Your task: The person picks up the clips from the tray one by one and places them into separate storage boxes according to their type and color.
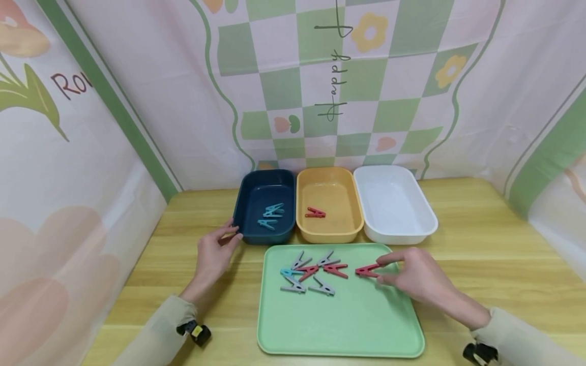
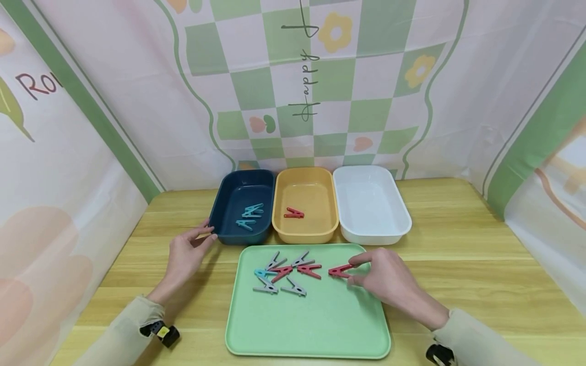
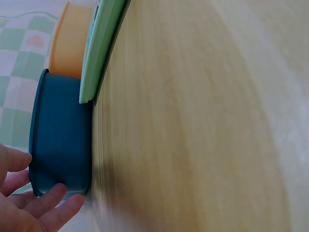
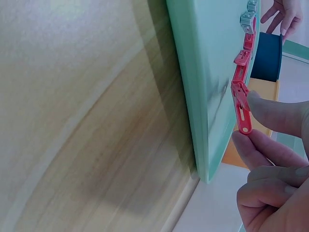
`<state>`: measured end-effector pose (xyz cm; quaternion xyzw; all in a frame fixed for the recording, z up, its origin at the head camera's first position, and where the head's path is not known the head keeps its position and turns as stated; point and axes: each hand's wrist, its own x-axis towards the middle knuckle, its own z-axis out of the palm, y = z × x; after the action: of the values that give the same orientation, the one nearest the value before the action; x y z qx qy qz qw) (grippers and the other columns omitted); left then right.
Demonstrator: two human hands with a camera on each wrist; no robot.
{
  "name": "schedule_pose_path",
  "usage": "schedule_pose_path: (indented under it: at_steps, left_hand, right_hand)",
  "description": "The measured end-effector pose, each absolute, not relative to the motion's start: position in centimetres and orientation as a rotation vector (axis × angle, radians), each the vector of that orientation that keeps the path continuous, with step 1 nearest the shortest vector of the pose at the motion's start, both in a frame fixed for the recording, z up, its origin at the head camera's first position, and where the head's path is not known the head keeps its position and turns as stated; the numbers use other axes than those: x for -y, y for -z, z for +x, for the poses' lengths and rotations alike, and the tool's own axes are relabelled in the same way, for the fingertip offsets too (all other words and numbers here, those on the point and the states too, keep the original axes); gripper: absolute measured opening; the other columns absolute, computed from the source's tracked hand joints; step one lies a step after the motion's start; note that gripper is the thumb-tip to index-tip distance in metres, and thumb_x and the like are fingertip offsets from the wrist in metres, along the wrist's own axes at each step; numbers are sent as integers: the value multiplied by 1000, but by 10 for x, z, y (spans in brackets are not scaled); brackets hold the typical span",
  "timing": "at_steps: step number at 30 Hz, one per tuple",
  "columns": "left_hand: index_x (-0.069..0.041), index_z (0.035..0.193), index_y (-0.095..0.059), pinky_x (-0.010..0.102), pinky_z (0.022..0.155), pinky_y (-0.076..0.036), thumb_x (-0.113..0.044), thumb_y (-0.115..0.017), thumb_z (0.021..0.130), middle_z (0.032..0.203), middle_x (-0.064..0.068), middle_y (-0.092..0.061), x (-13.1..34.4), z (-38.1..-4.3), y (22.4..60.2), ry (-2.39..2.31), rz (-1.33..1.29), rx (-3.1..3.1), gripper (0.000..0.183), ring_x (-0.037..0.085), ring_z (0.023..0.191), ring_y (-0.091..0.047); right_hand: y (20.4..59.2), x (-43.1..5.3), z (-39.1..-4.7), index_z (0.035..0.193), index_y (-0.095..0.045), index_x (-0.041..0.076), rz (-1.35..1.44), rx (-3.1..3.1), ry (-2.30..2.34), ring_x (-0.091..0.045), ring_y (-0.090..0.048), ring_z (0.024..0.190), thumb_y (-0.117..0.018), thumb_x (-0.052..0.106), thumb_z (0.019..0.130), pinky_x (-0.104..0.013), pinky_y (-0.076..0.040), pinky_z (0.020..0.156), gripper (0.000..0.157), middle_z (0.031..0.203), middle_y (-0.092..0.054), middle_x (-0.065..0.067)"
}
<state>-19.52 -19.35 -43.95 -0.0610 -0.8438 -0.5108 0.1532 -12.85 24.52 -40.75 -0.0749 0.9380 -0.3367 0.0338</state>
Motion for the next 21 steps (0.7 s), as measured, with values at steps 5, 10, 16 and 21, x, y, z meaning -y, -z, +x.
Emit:
schedule_pose_path:
  at_steps: [5, 10, 16, 21]
  left_hand:
    - [8, 120, -73, 31, 91, -60, 2, -75, 96, 145, 19, -61, 194, -194, 440, 1451, -173, 2421, 25, 33, 123, -67]
    - [8, 119, -74, 32, 91, -60, 2, -76, 96, 144, 20, -62, 194, -194, 440, 1442, -172, 2419, 25, 34, 122, -68]
    - [8, 120, -73, 31, 91, -60, 2, -75, 96, 144, 19, -61, 194, -195, 440, 1451, -183, 2410, 25, 34, 122, -68]
    - [9, 120, -73, 32, 91, -61, 2, -76, 96, 144, 20, -62, 194, -195, 441, 1448, -187, 2408, 25, 34, 120, -69]
  right_hand:
    - [406, -247, -127, 111, -83, 9, -222, -2883, 1041, -6, -33, 44, -94, 18, 76, -23, -34, 37, 38, 110, -78, -14]
    - [403, -250, -128, 108, -84, 10, -245, -2931, 1038, -7, -32, 47, -94, 19, 76, -24, -35, 39, 35, 112, -78, -16]
    - [399, -253, -128, 107, -84, 10, -268, -2969, 1025, -9, -40, 53, -94, 20, 76, -29, -39, 43, 34, 112, -78, -17]
    - [392, -255, -128, 105, -85, 12, -279, -2993, 990, -21, -59, 75, -95, 22, 76, -30, -39, 50, 33, 110, -79, -13]
